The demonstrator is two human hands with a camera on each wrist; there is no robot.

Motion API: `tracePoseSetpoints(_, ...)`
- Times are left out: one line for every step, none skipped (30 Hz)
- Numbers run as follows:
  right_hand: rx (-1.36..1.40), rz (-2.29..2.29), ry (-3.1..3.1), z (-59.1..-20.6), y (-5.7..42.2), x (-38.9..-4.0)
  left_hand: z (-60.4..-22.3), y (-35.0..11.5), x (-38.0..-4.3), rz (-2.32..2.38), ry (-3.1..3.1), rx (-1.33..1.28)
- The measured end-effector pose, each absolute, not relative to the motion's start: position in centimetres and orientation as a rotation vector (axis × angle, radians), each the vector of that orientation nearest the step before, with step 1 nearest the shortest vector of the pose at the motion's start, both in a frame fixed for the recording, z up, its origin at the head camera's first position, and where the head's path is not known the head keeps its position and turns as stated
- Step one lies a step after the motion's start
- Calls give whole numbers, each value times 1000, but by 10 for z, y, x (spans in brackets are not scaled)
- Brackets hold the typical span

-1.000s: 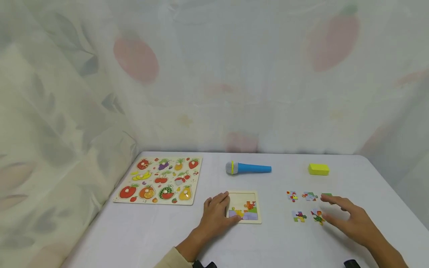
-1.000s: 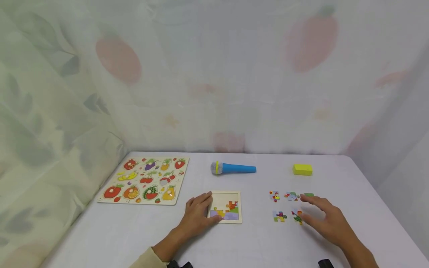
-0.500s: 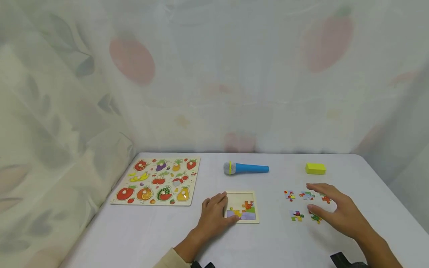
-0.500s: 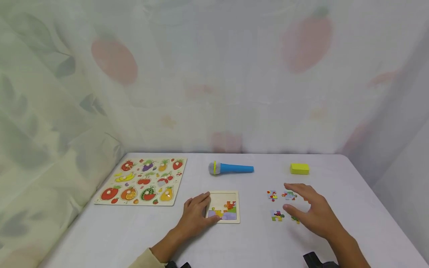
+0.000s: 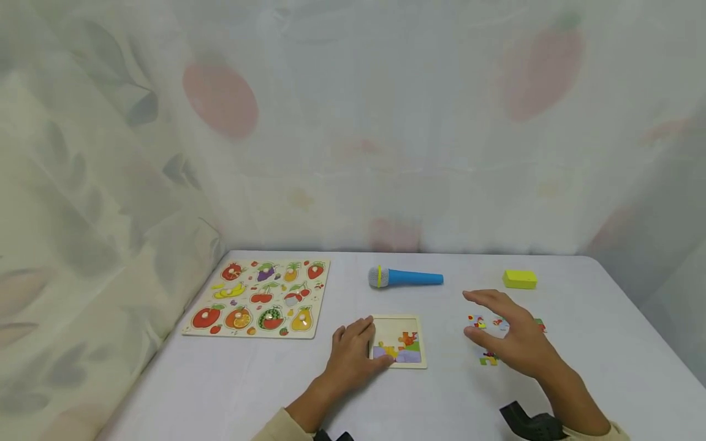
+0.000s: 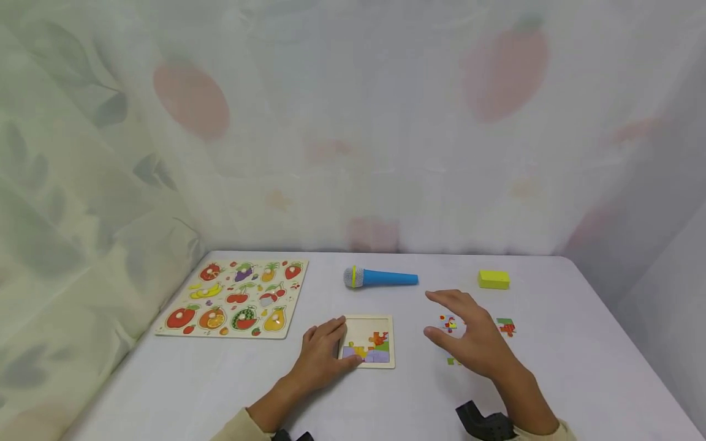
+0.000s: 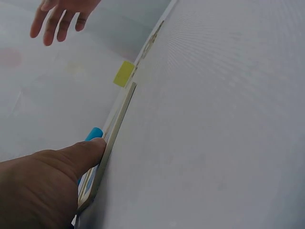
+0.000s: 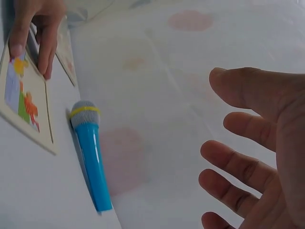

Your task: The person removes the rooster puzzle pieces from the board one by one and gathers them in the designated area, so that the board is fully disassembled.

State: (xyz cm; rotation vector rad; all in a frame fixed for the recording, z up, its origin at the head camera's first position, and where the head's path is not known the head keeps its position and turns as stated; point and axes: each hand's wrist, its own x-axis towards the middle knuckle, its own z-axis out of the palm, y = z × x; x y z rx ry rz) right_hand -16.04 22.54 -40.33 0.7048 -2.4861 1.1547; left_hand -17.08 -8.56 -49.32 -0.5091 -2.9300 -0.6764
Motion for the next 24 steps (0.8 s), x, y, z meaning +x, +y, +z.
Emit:
tracePoseSetpoints(717, 1165, -2478, -403, 222, -161, -493, -85, -171, -678, -2929, -508)
tracePoseSetpoints(732, 1175, -2469, -403, 219, -162, -493, -85, -171, -678, -2929, -508)
tracePoseSetpoints(742, 1179, -2463, -403, 215, -163, -493, -85, -171, -679, -2930, -507)
tracePoseSetpoints(754, 1189, -2459, -404, 212, -165, -493, -85, -170, -679, -2930, -506)
tracePoseSetpoints(765, 1196, -2456, -404, 209, -166, -493, -85, -170, -678, -2930, -506)
tracePoseSetpoints(773, 1205, -2457, -405, 205, -167, -493, -85, -170, -678, -2930, -504)
tracePoseSetpoints(784, 1215, -2453, -406, 202, -168, -492, -85, -170, -679, -2930, -505)
tracePoseSetpoints(789, 1220, -2455, -408, 199, -169, -492, -85, -170, -679, -2929, -506)
tracePoseSetpoints(797, 1235, -2453, -409, 196, -170, -492, -85, -170, -680, -2927, -507)
tracePoseSetpoints(805, 1250, -2448, -411, 193, -172, -492, -85, -170, -678, -2927, -509)
tracePoseSetpoints(812, 1260, -2444, -413, 190, -173, -492, -84, -170, -676, -2926, -510)
tracePoseSetpoints(817, 1269, -2441, -414, 188, -174, -492, -84, -170, -673, -2926, -511)
tracePoseSetpoints(820, 1277, -2440, -416, 185, -175, -491, -84, -170, -669, -2925, -512)
tracePoseSetpoints(821, 1284, -2441, -417, 182, -176, -492, -84, -170, -663, -2924, -513)
tracePoseSetpoints(823, 1294, -2441, -418, 180, -177, -492, -84, -170, -658, -2923, -514)
tracePoseSetpoints(824, 1302, -2442, -419, 177, -178, -492, -84, -170, -653, -2923, -515)
tracePoseSetpoints(823, 1311, -2443, -420, 174, -179, -492, -84, -170, -651, -2923, -516)
tracePoseSetpoints(823, 1315, -2444, -422, 172, -180, -492, -85, -170, -650, -2923, -517)
tracePoseSetpoints(824, 1323, -2444, -423, 169, -181, -492, -85, -170, -649, -2922, -518)
tracePoseSetpoints(826, 1332, -2443, -425, 167, -183, -492, -85, -170, -650, -2922, -518)
tracePoseSetpoints(824, 1339, -2443, -427, 164, -184, -492, -85, -170, -652, -2921, -519)
tracePoseSetpoints(822, 1348, -2441, -429, 162, -185, -492, -85, -170, -655, -2920, -520)
tracePoseSetpoints(818, 1353, -2442, -432, 159, -186, -492, -85, -170, -657, -2918, -521)
tracePoseSetpoints(817, 1354, -2444, -436, 157, -187, -492, -85, -170, -659, -2915, -524)
